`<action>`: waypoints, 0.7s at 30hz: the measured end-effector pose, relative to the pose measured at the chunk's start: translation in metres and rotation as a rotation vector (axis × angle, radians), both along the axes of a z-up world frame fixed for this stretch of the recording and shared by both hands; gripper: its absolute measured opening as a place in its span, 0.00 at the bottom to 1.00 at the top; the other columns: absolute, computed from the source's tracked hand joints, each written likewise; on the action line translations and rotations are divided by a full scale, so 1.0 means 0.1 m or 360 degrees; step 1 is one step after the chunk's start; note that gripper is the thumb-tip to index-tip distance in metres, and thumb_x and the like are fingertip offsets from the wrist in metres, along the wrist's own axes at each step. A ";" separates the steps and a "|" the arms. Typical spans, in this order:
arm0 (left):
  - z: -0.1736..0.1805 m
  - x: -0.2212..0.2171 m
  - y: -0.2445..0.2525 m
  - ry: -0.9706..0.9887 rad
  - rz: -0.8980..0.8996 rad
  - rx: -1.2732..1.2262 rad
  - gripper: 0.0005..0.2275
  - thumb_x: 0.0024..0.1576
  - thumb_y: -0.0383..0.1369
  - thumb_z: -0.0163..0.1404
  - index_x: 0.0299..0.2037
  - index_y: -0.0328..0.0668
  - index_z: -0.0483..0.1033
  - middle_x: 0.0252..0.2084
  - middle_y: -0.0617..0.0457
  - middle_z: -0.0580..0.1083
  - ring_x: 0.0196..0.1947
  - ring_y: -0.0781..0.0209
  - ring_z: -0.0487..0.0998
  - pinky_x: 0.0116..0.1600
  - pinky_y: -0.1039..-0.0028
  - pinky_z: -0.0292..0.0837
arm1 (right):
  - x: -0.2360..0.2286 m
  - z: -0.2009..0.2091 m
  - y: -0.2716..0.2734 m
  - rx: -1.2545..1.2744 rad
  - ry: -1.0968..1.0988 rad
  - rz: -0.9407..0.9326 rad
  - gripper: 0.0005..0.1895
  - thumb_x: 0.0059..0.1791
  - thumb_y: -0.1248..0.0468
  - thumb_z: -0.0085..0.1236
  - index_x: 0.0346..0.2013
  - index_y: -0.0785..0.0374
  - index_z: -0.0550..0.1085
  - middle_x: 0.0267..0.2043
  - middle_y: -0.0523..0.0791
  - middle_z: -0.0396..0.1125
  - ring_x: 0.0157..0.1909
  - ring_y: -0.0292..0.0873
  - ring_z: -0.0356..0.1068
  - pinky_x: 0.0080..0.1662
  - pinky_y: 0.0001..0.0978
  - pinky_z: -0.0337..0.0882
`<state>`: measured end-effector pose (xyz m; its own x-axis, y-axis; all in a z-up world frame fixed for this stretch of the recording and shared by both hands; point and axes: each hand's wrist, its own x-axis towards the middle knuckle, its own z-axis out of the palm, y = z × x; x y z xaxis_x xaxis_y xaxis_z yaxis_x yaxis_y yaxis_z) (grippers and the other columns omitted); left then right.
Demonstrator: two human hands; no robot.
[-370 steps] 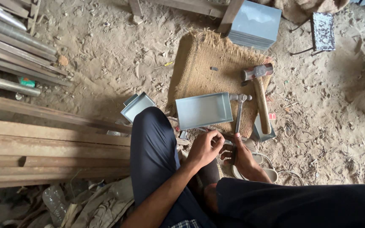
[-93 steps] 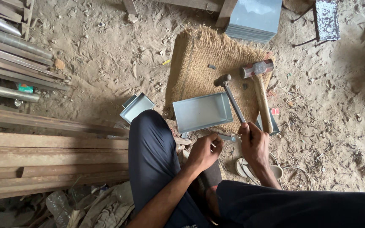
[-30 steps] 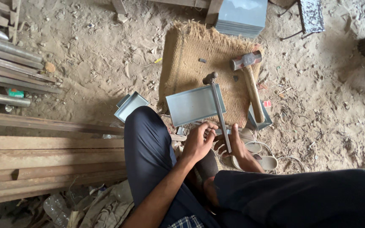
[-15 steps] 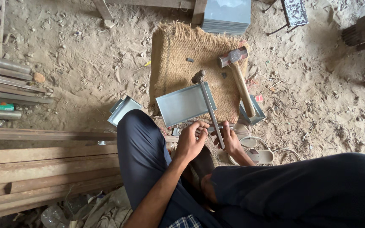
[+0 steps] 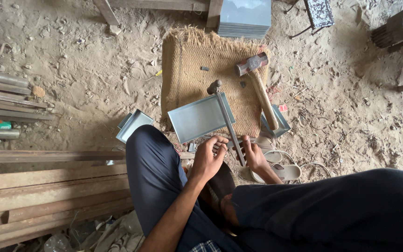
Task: The person sits on the ground and assembles a rectangular metal box by hand. They use a hammer to tap small metal pieces into place along the edges of the box, repeatedly adjusting and securing the components.
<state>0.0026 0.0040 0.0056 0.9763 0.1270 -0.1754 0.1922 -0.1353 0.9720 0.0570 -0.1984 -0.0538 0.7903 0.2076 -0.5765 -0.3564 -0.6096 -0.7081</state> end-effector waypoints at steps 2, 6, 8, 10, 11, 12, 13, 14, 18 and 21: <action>-0.01 0.01 0.00 0.0010 -0.0013 0.0012 0.05 0.60 0.26 0.51 0.43 0.36 0.78 0.36 0.51 0.81 0.34 0.62 0.84 0.42 0.73 0.79 | 0.00 0.00 0.00 0.0014 -0.0023 0.0007 0.46 0.52 0.32 0.19 0.46 0.64 0.78 0.25 0.50 0.75 0.23 0.43 0.70 0.29 0.36 0.69; -0.06 0.01 -0.01 -0.0012 -0.0037 0.0033 0.05 0.60 0.26 0.51 0.43 0.37 0.78 0.36 0.51 0.81 0.36 0.62 0.84 0.42 0.73 0.80 | 0.00 -0.05 -0.03 -0.0023 -0.0068 0.0019 0.50 0.53 0.30 0.19 0.37 0.71 0.79 0.24 0.49 0.74 0.23 0.43 0.71 0.28 0.36 0.71; -0.07 0.02 -0.02 -0.0013 -0.0037 0.0034 0.05 0.61 0.26 0.50 0.44 0.37 0.78 0.36 0.51 0.81 0.36 0.62 0.84 0.42 0.73 0.80 | -0.01 -0.08 -0.03 0.0023 -0.0075 -0.0022 0.50 0.52 0.30 0.20 0.37 0.71 0.78 0.23 0.49 0.71 0.23 0.44 0.70 0.26 0.37 0.73; -0.06 0.01 -0.03 0.0014 -0.0031 0.0023 0.05 0.61 0.26 0.50 0.44 0.37 0.78 0.36 0.51 0.81 0.36 0.61 0.84 0.42 0.72 0.80 | -0.01 -0.12 -0.05 0.0002 -0.0063 -0.0014 0.50 0.53 0.30 0.20 0.35 0.72 0.78 0.20 0.50 0.69 0.21 0.44 0.70 0.26 0.37 0.72; -0.05 0.01 -0.03 0.0010 -0.0027 0.0019 0.05 0.60 0.26 0.50 0.44 0.37 0.78 0.36 0.51 0.81 0.36 0.61 0.84 0.42 0.72 0.80 | -0.01 -0.13 -0.05 -0.0007 -0.0056 -0.0009 0.50 0.53 0.30 0.20 0.33 0.72 0.78 0.18 0.51 0.67 0.20 0.44 0.69 0.26 0.37 0.72; -0.04 0.01 -0.03 0.0006 -0.0024 0.0015 0.05 0.60 0.26 0.50 0.44 0.37 0.78 0.36 0.51 0.81 0.36 0.61 0.84 0.42 0.72 0.80 | -0.01 -0.13 -0.06 0.0003 -0.0055 -0.0006 0.51 0.53 0.30 0.20 0.33 0.72 0.78 0.18 0.51 0.68 0.19 0.44 0.69 0.26 0.37 0.72; -0.04 0.02 -0.02 0.0001 -0.0020 0.0011 0.05 0.60 0.26 0.50 0.44 0.37 0.78 0.36 0.51 0.81 0.36 0.61 0.84 0.42 0.72 0.80 | -0.01 -0.13 -0.07 0.0013 -0.0055 -0.0002 0.51 0.53 0.29 0.20 0.32 0.72 0.79 0.18 0.51 0.68 0.19 0.44 0.68 0.26 0.37 0.72; -0.03 0.02 -0.02 -0.0004 -0.0018 0.0015 0.05 0.60 0.26 0.50 0.44 0.37 0.78 0.36 0.50 0.81 0.36 0.61 0.84 0.42 0.72 0.80 | 0.00 -0.13 -0.07 0.0023 -0.0054 0.0002 0.52 0.52 0.29 0.20 0.31 0.72 0.79 0.18 0.51 0.68 0.18 0.44 0.68 0.26 0.38 0.71; -0.02 0.02 -0.01 -0.0057 -0.0013 0.0062 0.07 0.60 0.26 0.50 0.46 0.37 0.77 0.36 0.50 0.81 0.36 0.60 0.84 0.42 0.71 0.80 | 0.00 -0.14 -0.08 0.0024 -0.0024 -0.0010 0.52 0.52 0.29 0.20 0.29 0.72 0.79 0.18 0.50 0.69 0.19 0.44 0.67 0.25 0.37 0.71; 0.01 0.03 -0.03 -0.0080 0.0041 0.0113 0.13 0.59 0.26 0.51 0.55 0.36 0.72 0.38 0.49 0.81 0.36 0.57 0.84 0.41 0.69 0.79 | 0.00 -0.17 -0.09 0.0038 -0.0038 -0.0017 0.52 0.52 0.29 0.21 0.29 0.73 0.78 0.19 0.51 0.69 0.19 0.44 0.68 0.25 0.37 0.71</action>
<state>0.0052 0.0009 0.0063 0.9799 0.1624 -0.1161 0.1479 -0.1996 0.9687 0.0568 -0.2078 -0.0709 0.8058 0.2125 -0.5527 -0.3458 -0.5888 -0.7306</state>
